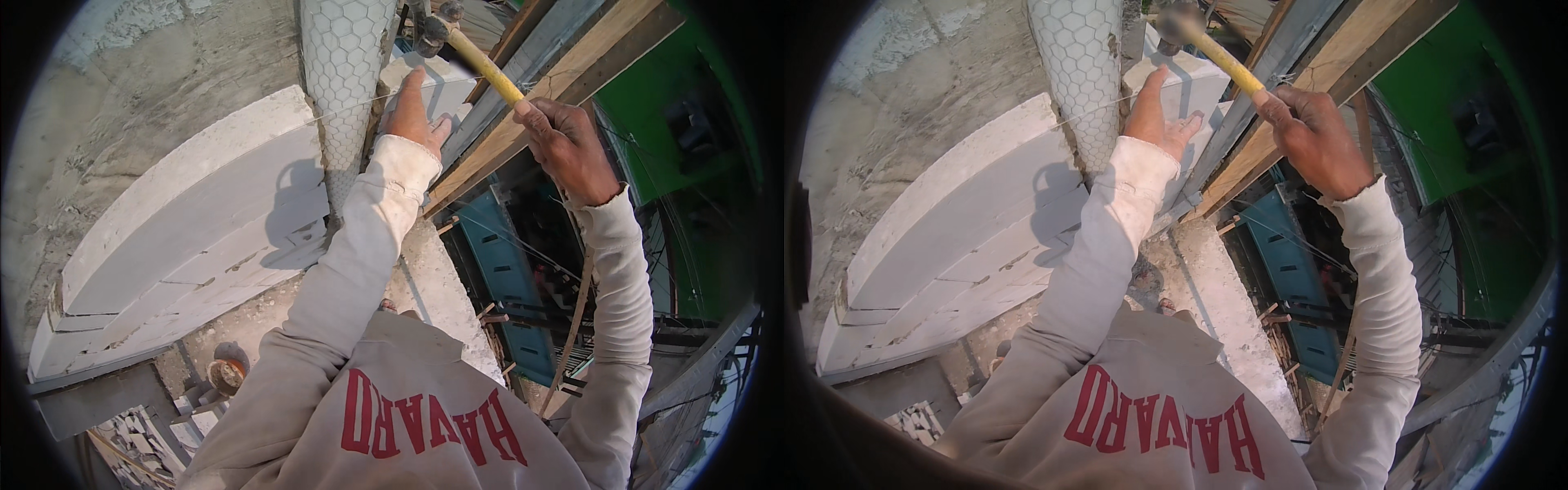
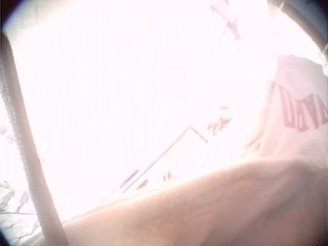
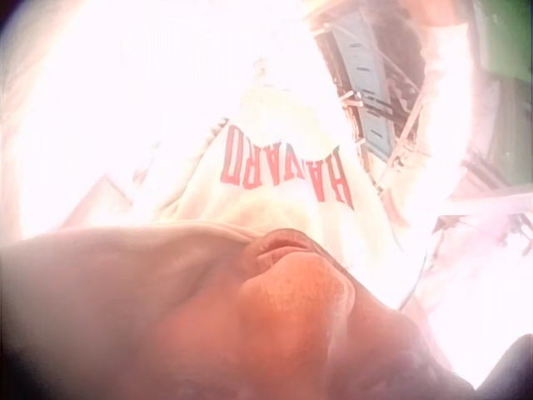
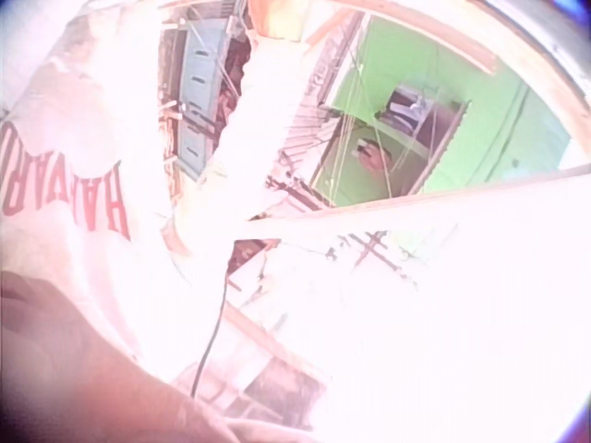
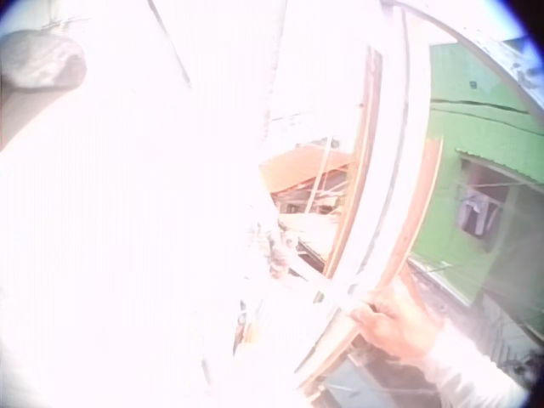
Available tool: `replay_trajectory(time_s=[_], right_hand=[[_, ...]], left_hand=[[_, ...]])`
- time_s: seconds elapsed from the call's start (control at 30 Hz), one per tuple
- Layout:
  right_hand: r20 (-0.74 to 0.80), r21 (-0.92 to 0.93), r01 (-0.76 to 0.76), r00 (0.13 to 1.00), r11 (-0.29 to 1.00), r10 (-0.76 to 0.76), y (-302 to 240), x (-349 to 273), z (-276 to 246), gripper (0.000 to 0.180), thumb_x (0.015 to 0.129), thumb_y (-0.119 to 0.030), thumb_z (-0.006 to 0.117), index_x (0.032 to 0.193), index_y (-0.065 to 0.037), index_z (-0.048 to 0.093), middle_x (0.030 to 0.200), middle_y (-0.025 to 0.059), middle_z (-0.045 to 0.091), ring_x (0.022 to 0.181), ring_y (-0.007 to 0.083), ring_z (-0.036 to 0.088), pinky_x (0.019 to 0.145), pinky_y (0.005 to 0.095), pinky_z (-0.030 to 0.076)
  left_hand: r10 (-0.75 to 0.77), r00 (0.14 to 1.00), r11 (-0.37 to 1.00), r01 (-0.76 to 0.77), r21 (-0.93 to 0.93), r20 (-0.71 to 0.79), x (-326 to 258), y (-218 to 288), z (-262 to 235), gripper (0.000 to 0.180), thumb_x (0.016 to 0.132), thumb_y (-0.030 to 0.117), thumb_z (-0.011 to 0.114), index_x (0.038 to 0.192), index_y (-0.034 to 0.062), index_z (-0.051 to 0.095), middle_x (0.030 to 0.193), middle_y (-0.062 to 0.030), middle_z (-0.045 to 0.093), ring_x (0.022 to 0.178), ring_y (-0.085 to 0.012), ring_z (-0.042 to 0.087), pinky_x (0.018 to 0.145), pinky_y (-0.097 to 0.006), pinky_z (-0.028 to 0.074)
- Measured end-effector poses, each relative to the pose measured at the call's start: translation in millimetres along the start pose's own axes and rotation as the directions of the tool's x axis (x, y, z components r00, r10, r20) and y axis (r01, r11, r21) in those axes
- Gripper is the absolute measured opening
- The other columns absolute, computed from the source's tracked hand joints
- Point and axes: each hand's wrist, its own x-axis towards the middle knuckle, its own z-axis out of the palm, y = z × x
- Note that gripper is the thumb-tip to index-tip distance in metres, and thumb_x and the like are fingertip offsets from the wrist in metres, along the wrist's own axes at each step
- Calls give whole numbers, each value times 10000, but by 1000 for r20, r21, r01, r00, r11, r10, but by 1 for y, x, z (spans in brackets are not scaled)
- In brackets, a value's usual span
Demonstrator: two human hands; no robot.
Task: The person breaks a white tile with a hammer, picks up a broken piece, and applies mortar to a wall using a trowel. The person repeatedly scoops mortar and spreads it along the wall surface.
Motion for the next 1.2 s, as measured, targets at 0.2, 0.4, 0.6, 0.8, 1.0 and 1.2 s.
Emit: replay_trajectory(time_s=[0.2, 0.4, 0.6, 0.8, 1.0, 1.2], right_hand=[[-116, -50, -29, 993, 998, 23, 7, 1, 17, 452, 1037, -361, 577, 940, 67, 690, 598, -11, 440, 551, 91, 395, 509, 290, 331], [-12, 35, -163, 987, 986, 163, 10, 4, 12, 430, 1033, -342, 590, 947, 66, 699, 593, -16, 449, 535, 80, 388, 496, 286, 322], [-35, 82, -169, 984, 982, 172, 12, 5, 15, 410, 1027, -341, 605, 987, 52, 716, 576, -35, 415, 503, 61, 354, 460, 272, 286], [7, 192, -220, 975, 956, 223, -3, 6, 10, 408, 1024, -341, 609, 977, 50, 718, 555, -42, 390, 486, 58, 336, 450, 269, 270], [69, 173, -110, 993, 979, 99, 21, 10, 12, 393, 1038, -365, 589, 1008, 15, 686, 534, -52, 379, 391, 42, 297, 362, 238, 230], [58, 164, -185, 982, 969, 178, 15, 5, 14, 396, 1033, -340, 595, 989, 36, 713, 546, -47, 410, 443, 47, 334, 420, 249, 271]], left_hand=[[3, 986, 999, -10, -38, -169, 6, -8, 6, 537, 920, 387, 682, 1376, 168, 502, 1414, -53, 430, 1276, -290, 428, 1111, -436, 382], [18, 979, 1000, -17, 6, -203, -1, -1, 10, 508, 926, 342, 688, 1361, 151, 507, 1402, -56, 417, 1277, -287, 420, 1077, -400, 432], [33, 972, 998, -43, -36, -233, -3, -3, 10, 553, 894, 320, 731, 1366, 139, 507, 1370, -86, 457, 1271, -298, 452, 1083, -396, 440], [33, 966, 996, -52, -66, -258, 9, -4, 2, 665, 838, 293, 791, 1398, 128, 472, 1356, -105, 483, 1260, -314, 477, 1084, -402, 439], [382, 924, 863, -351, 363, -15, 16, -23, -22, 650, 866, 50, 751, 1429, 106, 432, 1344, -140, 507, 1218, -292, 520, 1049, -358, 463], [235, 972, 909, -230, 347, 30, 21, -14, -30, 788, 809, 285, 806, 1425, 89, 354, 1395, -92, 436, 1289, -233, 433, 1093, -372, 453]])
